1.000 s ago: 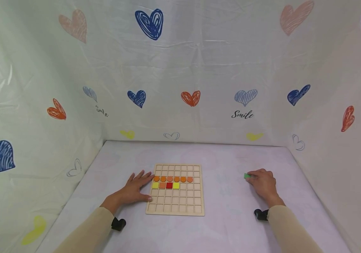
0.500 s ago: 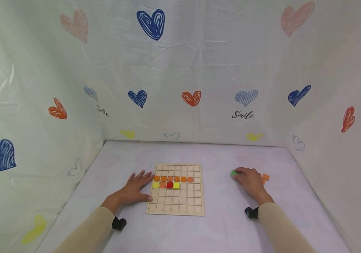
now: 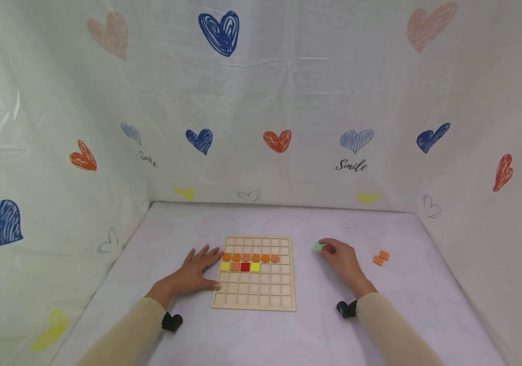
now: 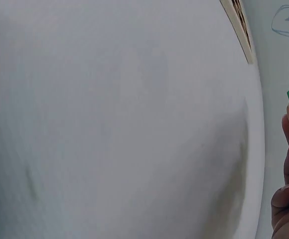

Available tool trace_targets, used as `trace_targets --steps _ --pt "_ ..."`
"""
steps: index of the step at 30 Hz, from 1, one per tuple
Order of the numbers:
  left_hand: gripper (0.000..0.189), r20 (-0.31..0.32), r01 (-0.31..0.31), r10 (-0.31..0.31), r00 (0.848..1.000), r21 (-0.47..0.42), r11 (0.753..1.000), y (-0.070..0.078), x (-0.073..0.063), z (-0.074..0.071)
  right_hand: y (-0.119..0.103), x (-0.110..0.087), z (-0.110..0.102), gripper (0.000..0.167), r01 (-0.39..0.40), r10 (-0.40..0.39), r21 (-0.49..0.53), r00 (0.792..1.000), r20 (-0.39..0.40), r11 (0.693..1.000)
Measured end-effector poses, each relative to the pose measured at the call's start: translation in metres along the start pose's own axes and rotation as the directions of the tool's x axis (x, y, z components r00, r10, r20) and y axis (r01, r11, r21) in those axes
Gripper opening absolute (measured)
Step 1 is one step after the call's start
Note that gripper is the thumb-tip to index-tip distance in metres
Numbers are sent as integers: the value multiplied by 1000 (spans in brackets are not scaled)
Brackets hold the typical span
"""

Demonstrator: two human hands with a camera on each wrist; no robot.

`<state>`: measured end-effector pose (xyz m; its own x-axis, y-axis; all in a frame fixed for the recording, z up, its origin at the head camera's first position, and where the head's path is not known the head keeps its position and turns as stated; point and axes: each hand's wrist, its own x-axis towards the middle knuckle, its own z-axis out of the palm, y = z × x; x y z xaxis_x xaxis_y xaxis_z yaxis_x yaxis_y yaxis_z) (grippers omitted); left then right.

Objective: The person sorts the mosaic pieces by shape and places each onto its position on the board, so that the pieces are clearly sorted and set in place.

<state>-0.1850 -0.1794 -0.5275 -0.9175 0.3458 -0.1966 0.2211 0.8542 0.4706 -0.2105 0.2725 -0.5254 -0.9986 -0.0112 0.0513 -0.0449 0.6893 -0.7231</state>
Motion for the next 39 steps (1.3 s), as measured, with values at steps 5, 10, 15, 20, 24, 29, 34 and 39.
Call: trace_targets --steps 5,10,15,20,24,29,34,39 --pt "101 0 -2 2 1000 1 1000 -1 1 0 -12 0 13 31 21 -20 23 1000 -18 1000" --pt "100 -3 0 0 1000 7 1000 -1 1 0 -23 -1 24 30 40 -39 51 999 -22 998" --pt "100 -2 11 -11 1000 7 1000 0 1 1 -35 -3 34 29 44 -44 69 999 -7 997" --pt "100 -2 18 -18 1000 5 1000 1 1 1 -48 -5 44 29 59 -60 88 998 5 994" --pt "100 -4 17 -17 1000 5 1000 1 1 0 -56 -7 51 27 75 -78 105 997 21 992" --pt "99 -8 13 -13 1000 3 1000 2 0 0 -65 -9 59 26 75 -82 134 996 44 988" --pt "99 -12 10 -10 1000 -2 1000 2 0 0 -70 -9 67 26 78 -97 187 991 92 979" --pt "99 -10 15 -15 1000 -3 1000 2 0 -1 -76 -10 75 27 73 -97 202 989 115 977"
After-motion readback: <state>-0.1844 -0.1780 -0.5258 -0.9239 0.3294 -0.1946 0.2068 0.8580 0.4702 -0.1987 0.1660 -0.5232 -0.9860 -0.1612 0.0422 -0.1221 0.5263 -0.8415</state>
